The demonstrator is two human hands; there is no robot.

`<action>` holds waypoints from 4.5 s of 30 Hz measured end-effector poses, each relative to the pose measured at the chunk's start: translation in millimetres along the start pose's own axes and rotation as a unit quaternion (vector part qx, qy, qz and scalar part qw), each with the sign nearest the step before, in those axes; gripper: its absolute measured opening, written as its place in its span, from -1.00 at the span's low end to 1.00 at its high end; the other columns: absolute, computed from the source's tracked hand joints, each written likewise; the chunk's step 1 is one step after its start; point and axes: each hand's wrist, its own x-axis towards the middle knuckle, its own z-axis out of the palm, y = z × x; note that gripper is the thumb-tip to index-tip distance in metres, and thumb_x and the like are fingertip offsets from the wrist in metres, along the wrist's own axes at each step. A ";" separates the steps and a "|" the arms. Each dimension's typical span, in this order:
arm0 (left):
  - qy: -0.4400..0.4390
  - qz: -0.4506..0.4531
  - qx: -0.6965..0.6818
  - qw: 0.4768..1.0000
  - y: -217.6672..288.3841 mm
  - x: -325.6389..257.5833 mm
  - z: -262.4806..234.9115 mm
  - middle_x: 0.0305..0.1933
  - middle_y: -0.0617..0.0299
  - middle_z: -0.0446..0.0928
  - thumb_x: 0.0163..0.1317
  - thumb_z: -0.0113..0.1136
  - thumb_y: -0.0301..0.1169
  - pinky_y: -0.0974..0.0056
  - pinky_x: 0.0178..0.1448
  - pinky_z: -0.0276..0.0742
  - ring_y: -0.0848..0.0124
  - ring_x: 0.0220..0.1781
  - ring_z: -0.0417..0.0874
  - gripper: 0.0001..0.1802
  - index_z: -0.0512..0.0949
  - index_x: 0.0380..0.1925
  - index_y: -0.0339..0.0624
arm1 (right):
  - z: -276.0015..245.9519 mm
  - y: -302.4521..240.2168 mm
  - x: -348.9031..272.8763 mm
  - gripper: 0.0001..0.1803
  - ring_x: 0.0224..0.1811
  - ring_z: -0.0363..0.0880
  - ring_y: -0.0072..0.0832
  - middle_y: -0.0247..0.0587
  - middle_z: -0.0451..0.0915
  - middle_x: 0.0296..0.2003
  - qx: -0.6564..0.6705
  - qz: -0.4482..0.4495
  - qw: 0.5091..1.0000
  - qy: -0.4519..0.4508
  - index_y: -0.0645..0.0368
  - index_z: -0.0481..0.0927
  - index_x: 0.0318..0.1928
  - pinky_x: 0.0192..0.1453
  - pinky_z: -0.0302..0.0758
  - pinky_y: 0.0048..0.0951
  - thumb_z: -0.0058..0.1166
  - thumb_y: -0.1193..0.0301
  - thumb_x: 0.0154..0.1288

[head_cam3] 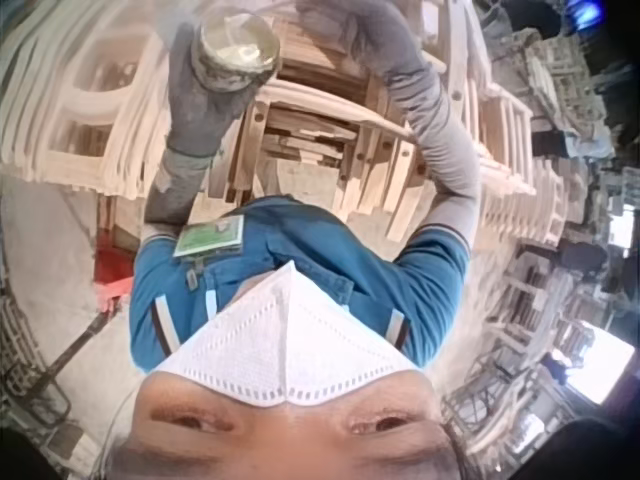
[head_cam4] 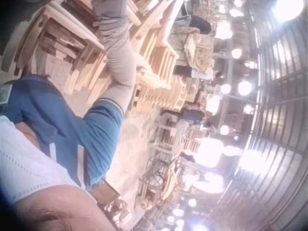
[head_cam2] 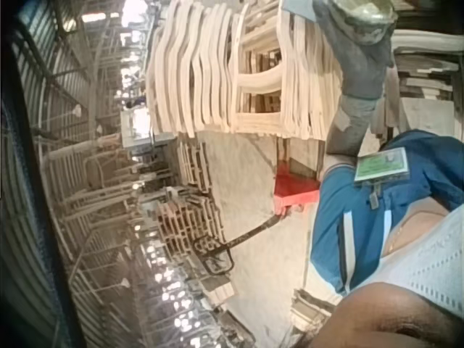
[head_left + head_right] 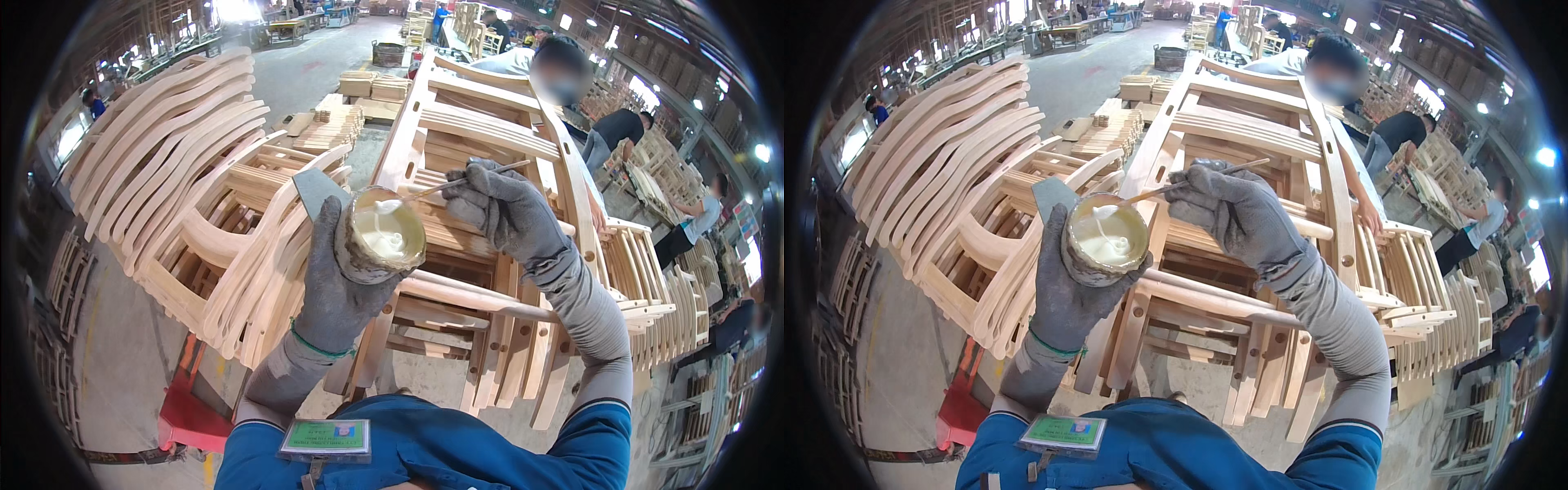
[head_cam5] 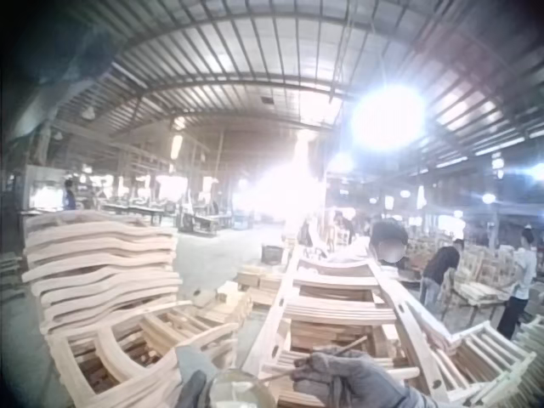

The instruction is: The person applies glue to the joints of wooden chair frames using a brush and a small container. They repeatedly dip the brush into the container and apply glue to various joints, then place the frames onto a stack.

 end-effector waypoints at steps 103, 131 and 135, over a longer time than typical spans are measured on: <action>0.166 0.236 0.465 0.837 36.5 -1.4 -27.6 0.19 -0.10 0.27 0.25 0.03 -0.07 -0.06 0.28 0.29 0.02 0.23 0.30 -0.38 0.23 0.21 -0.16 | -154.3 -210.6 46.6 -0.68 -0.56 0.60 -0.43 -0.18 0.59 -0.59 -0.774 -0.228 0.463 0.367 0.17 0.58 -0.29 -0.39 0.52 -0.39 0.23 0.19 0.09; 0.248 0.243 0.272 0.897 63.9 -33.7 -12.5 0.06 0.08 0.40 -0.08 0.36 -0.41 0.19 0.18 0.40 0.29 0.05 0.45 -0.27 0.26 0.12 -0.27 | -140.8 -180.5 48.1 -0.73 -0.42 0.60 -0.29 -0.05 0.59 -0.50 -0.808 -0.260 0.439 0.293 0.24 0.58 -0.38 -0.31 0.46 -0.33 0.28 0.31 -0.02; 0.107 0.108 -0.060 0.986 77.5 -42.6 -27.5 0.11 0.07 0.38 0.20 0.14 -0.16 -0.01 0.26 0.32 0.17 0.14 0.40 -0.43 0.30 0.16 -0.15 | -151.9 -162.2 -2.9 -0.88 -0.38 0.58 -0.31 -0.16 0.57 -0.46 -0.825 -0.281 0.450 0.194 0.15 0.59 -0.39 -0.27 0.46 -0.33 0.21 0.48 -0.03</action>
